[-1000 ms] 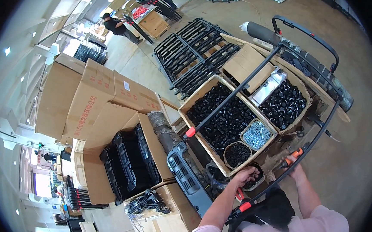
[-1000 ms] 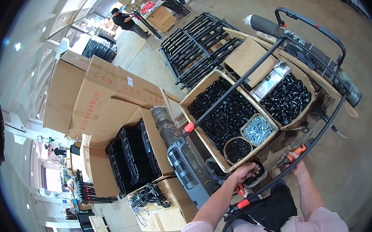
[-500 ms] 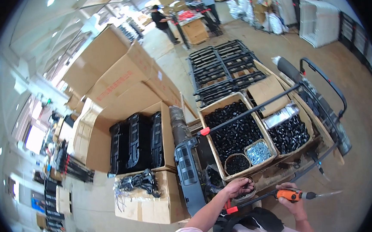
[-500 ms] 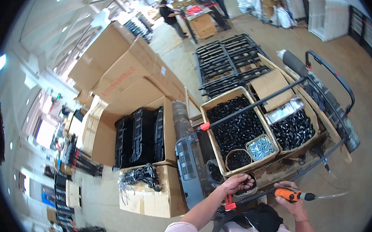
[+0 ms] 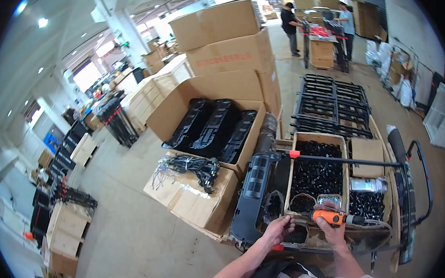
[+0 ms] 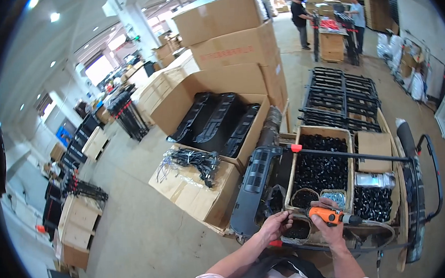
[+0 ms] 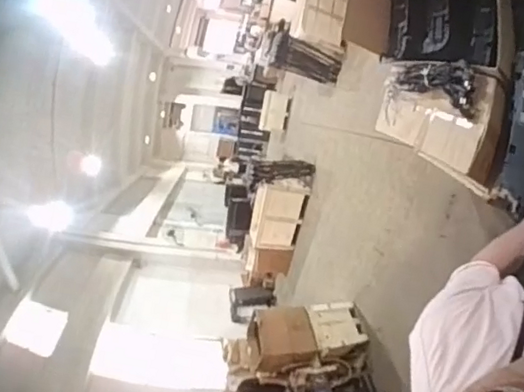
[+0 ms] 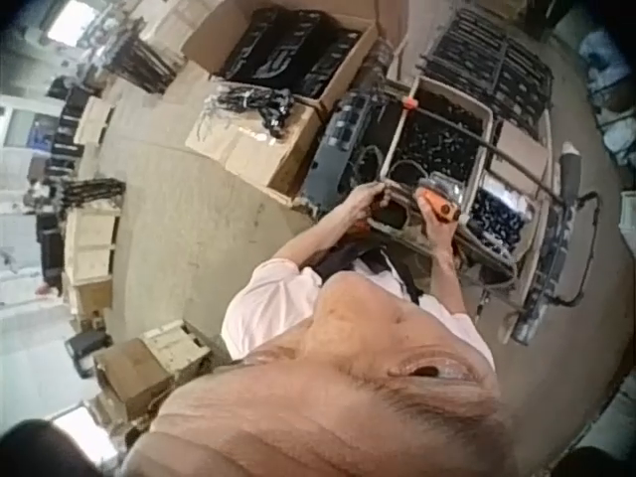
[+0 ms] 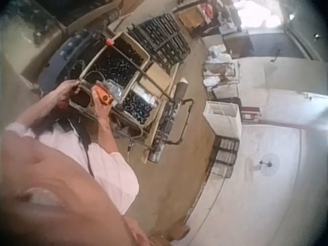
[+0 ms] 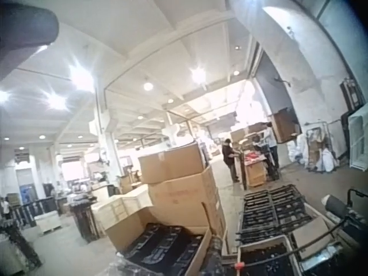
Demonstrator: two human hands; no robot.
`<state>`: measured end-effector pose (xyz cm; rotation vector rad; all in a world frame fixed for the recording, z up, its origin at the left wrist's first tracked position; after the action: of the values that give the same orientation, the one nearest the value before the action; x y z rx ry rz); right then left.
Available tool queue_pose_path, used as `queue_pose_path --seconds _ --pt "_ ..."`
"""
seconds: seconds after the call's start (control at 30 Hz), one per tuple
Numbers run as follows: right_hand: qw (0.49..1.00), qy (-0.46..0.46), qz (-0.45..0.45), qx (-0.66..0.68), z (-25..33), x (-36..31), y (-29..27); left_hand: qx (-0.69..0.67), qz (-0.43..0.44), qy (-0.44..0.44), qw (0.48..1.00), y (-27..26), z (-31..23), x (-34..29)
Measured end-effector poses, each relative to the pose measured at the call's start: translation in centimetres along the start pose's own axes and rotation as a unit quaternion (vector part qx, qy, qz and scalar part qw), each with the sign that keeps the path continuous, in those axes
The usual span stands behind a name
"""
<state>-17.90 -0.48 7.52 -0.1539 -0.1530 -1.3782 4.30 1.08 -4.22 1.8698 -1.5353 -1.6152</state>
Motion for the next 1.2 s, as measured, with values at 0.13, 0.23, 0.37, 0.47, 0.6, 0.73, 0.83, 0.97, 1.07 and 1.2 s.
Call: queue_pose_path --seconds 0.13,0.23,0.37,0.47,0.6,0.73,0.83,0.97,1.07,1.2 --pt "0.998 0.004 0.057 0.013 0.2 1.1 3.0 -0.059 0.036 0.031 0.997 -3.1 -0.7 -1.1" --pt "0.995 0.011 0.098 0.0 -0.4 1.7 5.0 -0.081 0.029 0.052 0.995 -4.2 -0.9 -1.7" --pt "0.991 -0.004 0.135 -0.01 -0.9 2.5 6.8 -0.104 -0.03 0.056 0.993 -3.8 -2.4 -2.6" --pt "0.991 0.001 0.133 -0.004 -0.2 2.8 8.4 -0.14 -0.029 0.055 0.988 -4.1 -3.7 -2.5" --pt "0.992 0.011 0.125 -0.021 -0.3 2.9 9.9 -0.208 -0.015 0.041 0.977 -2.9 -5.7 -2.6" --pt "0.993 0.012 0.106 -0.054 0.0 3.1 12.0 -0.258 0.027 0.01 0.966 -3.5 -7.2 -1.8" --pt "0.993 0.019 0.089 -0.071 -0.2 3.6 13.8 -0.308 0.04 0.005 0.95 -4.0 -8.5 -1.2" --pt "0.993 0.023 0.08 -0.089 0.5 4.4 16.7 -0.321 0.06 0.002 0.945 -5.3 -10.1 -0.6" --pt "0.989 0.014 0.078 -0.127 0.5 4.8 18.4 -0.35 0.06 0.003 0.935 -6.1 -11.1 -0.8" --pt "0.989 0.031 0.073 -0.123 0.7 4.8 20.6 -0.371 0.038 -0.018 0.928 -7.0 -11.9 -1.5"
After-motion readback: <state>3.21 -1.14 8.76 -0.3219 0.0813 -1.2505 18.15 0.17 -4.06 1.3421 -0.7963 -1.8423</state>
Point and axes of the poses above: each hand's wrist, its own x-axis towards the middle knuckle, its own y-axis out of the palm, z = x × y, the point moved 2 cm from there along x, towards the middle knuckle, and after that the axes turned 13 degrees about -x, right-handed, at the moved point
